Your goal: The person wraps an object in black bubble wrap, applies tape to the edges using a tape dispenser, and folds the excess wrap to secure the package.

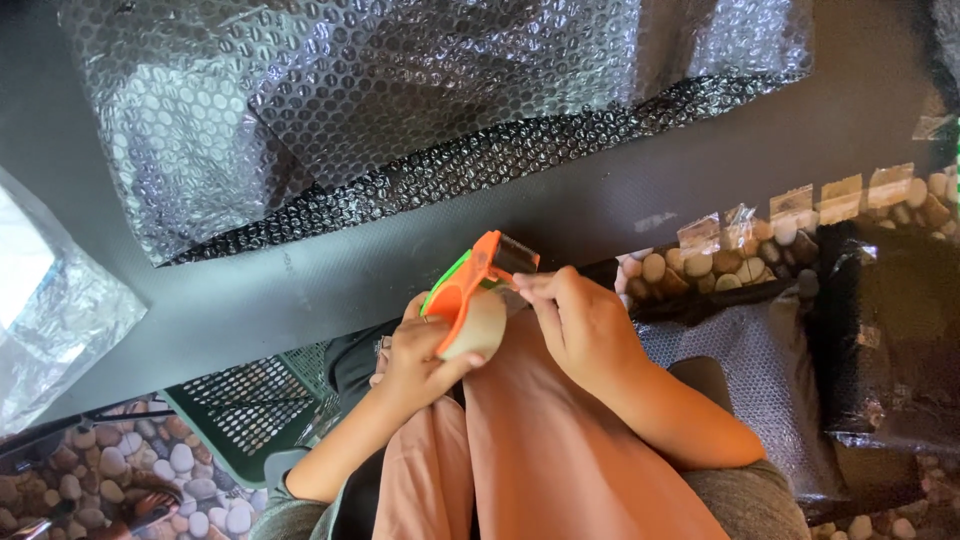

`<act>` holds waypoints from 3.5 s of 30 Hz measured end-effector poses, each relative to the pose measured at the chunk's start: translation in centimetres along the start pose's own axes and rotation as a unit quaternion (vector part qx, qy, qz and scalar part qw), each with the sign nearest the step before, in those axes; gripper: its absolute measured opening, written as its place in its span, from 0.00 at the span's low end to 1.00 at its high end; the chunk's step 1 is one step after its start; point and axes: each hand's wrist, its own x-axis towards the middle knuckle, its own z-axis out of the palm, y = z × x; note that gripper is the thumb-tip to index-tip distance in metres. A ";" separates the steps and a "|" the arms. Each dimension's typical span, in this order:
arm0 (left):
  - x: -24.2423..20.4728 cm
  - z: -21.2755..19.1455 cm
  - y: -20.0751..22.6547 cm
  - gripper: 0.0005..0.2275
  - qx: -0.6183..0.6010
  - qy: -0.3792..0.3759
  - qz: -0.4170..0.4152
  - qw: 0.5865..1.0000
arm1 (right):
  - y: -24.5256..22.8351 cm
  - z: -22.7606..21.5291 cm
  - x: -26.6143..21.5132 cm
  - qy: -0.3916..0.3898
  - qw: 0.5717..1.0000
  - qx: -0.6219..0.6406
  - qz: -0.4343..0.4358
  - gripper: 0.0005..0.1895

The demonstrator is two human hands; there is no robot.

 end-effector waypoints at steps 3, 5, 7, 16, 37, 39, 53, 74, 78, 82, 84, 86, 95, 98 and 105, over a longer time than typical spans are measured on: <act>-0.8 -0.1 -0.7 0.19 -0.033 0.020 -0.050 0.998 | -0.2 -1.4 0.3 -0.062 0.992 0.093 0.067 0.07; -0.1 -0.2 0.4 0.21 -0.078 0.007 -0.063 0.995 | 0.2 -2.6 0.8 -0.100 0.971 0.184 0.119 0.11; 0.5 0.1 1.2 0.21 -0.089 -0.002 -0.060 0.994 | 0.7 -3.2 0.7 -0.106 0.963 0.207 0.137 0.09; 2.3 -1.1 4.2 0.18 -0.154 -0.051 -0.054 0.985 | 0.2 -9.0 1.9 -0.111 0.953 0.246 0.136 0.08; 2.9 -2.1 5.0 0.12 -0.173 -0.111 -0.060 0.977 | 10.9 -2.6 -0.9 -0.099 0.849 0.423 0.301 0.14; 2.8 -2.1 4.7 0.12 -0.174 -0.116 -0.057 0.976 | 10.9 -2.2 -0.8 -0.099 0.848 0.423 0.303 0.14; 0.2 -0.5 1.6 0.18 -0.161 -0.022 0.040 0.986 | 11.7 3.5 -3.5 -0.120 0.802 0.467 0.353 0.21; 0.8 -1.5 3.3 0.19 -0.108 -0.005 0.101 0.989 | 13.3 3.7 -10.4 -0.183 0.834 0.194 0.482 0.21; 0.0 -5.6 2.5 0.23 -0.018 0.024 0.121 0.992 | 11.8 -1.3 -8.3 -0.165 0.862 0.235 0.419 0.17; 0.4 -9.4 3.2 0.25 0.063 0.086 0.063 0.992 | 10.4 -8.2 -3.0 -0.222 0.904 0.117 0.346 0.04; -1.6 -11.9 1.5 0.27 0.097 0.112 0.039 0.988 | 11.0 -9.9 -1.1 -0.211 0.918 0.081 0.326 0.04; -6.2 -15.0 -1.9 0.28 0.159 0.210 0.027 0.964 | 11.1 -11.0 1.4 -0.275 0.916 -0.010 0.293 0.07; -7.7 -18.9 1.2 0.27 0.282 0.330 0.019 0.901 | 13.3 -8.5 4.9 -0.410 0.828 -0.237 0.298 0.02; -10.0 -20.9 0.5 0.28 0.306 0.362 0.004 0.880 | 15.5 -6.8 2.7 -0.380 0.828 -0.350 0.218 0.07; -13.2 -27.6 -0.2 0.28 0.409 0.388 -0.004 0.826 | 14.9 -8.6 2.8 -0.268 0.823 -0.447 0.227 0.41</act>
